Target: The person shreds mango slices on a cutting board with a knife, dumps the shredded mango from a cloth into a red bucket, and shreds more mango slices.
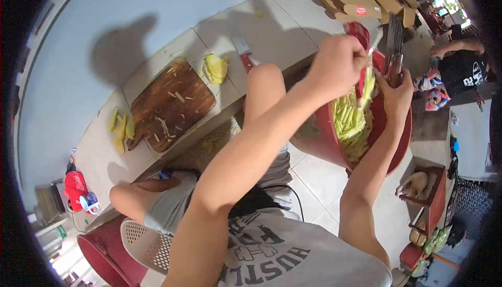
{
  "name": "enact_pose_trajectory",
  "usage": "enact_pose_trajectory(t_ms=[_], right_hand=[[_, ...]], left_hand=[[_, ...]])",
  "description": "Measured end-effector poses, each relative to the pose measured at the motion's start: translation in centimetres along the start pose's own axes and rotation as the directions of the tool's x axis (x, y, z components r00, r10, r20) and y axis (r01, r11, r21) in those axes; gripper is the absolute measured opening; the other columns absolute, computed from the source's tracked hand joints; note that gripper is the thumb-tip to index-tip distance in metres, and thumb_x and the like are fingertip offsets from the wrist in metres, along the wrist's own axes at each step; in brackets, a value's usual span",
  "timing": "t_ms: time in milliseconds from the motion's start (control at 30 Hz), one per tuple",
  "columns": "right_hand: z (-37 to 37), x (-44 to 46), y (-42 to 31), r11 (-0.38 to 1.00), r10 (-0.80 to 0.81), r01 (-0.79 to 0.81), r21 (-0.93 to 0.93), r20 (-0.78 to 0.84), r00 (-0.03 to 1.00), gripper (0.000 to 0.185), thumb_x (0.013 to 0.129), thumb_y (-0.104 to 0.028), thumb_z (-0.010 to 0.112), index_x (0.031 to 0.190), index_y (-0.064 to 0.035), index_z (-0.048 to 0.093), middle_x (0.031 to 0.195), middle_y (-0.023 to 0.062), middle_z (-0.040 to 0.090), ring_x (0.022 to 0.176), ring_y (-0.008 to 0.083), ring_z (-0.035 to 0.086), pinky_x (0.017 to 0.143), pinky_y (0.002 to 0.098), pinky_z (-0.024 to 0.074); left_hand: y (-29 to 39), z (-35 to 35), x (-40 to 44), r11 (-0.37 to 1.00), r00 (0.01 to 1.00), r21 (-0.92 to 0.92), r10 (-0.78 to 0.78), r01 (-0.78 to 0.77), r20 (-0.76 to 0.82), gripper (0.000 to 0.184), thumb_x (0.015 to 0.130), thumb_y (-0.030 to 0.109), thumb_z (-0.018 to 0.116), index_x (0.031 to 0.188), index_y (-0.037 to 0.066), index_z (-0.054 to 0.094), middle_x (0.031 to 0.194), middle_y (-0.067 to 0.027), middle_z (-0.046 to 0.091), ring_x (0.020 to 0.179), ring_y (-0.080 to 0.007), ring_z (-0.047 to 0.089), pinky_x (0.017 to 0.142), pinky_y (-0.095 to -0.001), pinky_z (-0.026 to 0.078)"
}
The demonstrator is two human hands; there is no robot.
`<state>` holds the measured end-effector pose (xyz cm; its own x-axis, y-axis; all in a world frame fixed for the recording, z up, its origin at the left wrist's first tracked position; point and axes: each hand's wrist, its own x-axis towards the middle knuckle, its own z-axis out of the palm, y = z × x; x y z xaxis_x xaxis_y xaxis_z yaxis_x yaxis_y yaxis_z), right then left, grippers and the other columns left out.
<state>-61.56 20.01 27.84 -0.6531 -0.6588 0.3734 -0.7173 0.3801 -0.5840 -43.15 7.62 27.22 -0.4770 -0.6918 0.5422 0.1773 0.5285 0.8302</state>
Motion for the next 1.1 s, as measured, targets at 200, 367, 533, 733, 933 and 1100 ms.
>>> enact_pose_trajectory(t_ms=[200,367,533,733,933,1100], right_hand=[[-0.3,-0.2,9.8,0.952,0.174,-0.174,-0.253,-0.021,0.985,0.051,0.069,-0.015,0.079,0.113,0.0046,0.063,0.1,0.0204,0.071,0.094,0.036,0.07,0.086,0.0416,0.0524],[0.6,-0.1,11.6,0.962,0.156,-0.17,-0.213,-0.083,0.984,0.048,0.068,-0.015,0.08,0.109,0.0045,0.063,0.094,0.0191,0.07,0.088,0.0332,0.069,0.081,0.0408,0.0525],[8.7,-0.1,12.5,0.966,0.117,-0.105,-0.235,0.042,0.992,0.065,0.061,-0.021,0.091,0.108,0.0005,0.051,0.096,0.0238,0.07,0.092,0.0417,0.069,0.078,0.0458,0.0552],[11.7,-3.6,9.7,0.972,0.122,-0.1,-0.214,0.09,0.988,0.073,0.062,-0.034,0.092,0.108,-0.0011,0.046,0.087,0.0249,0.066,0.081,0.0447,0.066,0.069,0.0504,0.0506],[16.4,-7.7,18.9,0.925,0.074,0.048,-0.377,0.303,0.95,0.069,0.077,-0.025,0.079,0.125,-0.0026,0.034,0.093,0.0311,0.065,0.085,0.0537,0.063,0.072,0.0568,0.048],[13.5,-6.5,13.3,0.911,0.161,-0.026,-0.411,0.295,0.942,0.064,0.079,-0.021,0.076,0.126,-0.0056,0.035,0.094,0.0316,0.066,0.088,0.053,0.063,0.073,0.0568,0.0491]], left_hand=[[-6.3,8.2,-1.6,0.961,0.939,0.085,-0.276,0.264,0.207,0.016,0.085,0.012,0.072,0.082,-0.004,0.07,0.071,-0.0233,0.066,0.069,-0.0334,0.069,0.068,-0.0415,0.052],[-8.4,6.0,-1.5,0.932,0.922,-0.063,-0.34,0.357,0.187,0.017,0.092,0.011,0.066,0.104,-0.002,0.069,0.088,-0.013,0.072,0.08,-0.018,0.07,0.065,-0.0322,0.056],[-9.3,-2.4,-1.8,0.816,0.835,-0.191,-0.51,0.545,0.206,0.028,0.092,0.016,0.068,0.118,0.005,0.067,0.106,-0.0068,0.068,0.091,-0.0148,0.066,0.072,-0.0291,0.058],[-8.4,-19.2,-10.0,0.737,0.753,-0.293,-0.654,0.609,-0.078,0.031,0.096,0.018,0.063,0.121,-0.001,0.063,0.11,-0.0116,0.068,0.101,-0.0209,0.068,0.081,-0.0324,0.057],[-8.3,-33.7,-22.4,0.659,0.533,-0.281,-0.74,0.698,-0.41,0.035,0.096,0.022,0.064,0.124,0.0,0.061,0.115,-0.0124,0.067,0.104,-0.0229,0.065,0.091,-0.0381,0.052],[-9.6,-39.4,-30.5,0.685,0.482,-0.505,-0.728,0.525,-0.487,0.026,0.098,0.019,0.061,0.119,0.005,0.063,0.105,-0.0067,0.067,0.098,-0.018,0.065,0.079,-0.0333,0.054]])
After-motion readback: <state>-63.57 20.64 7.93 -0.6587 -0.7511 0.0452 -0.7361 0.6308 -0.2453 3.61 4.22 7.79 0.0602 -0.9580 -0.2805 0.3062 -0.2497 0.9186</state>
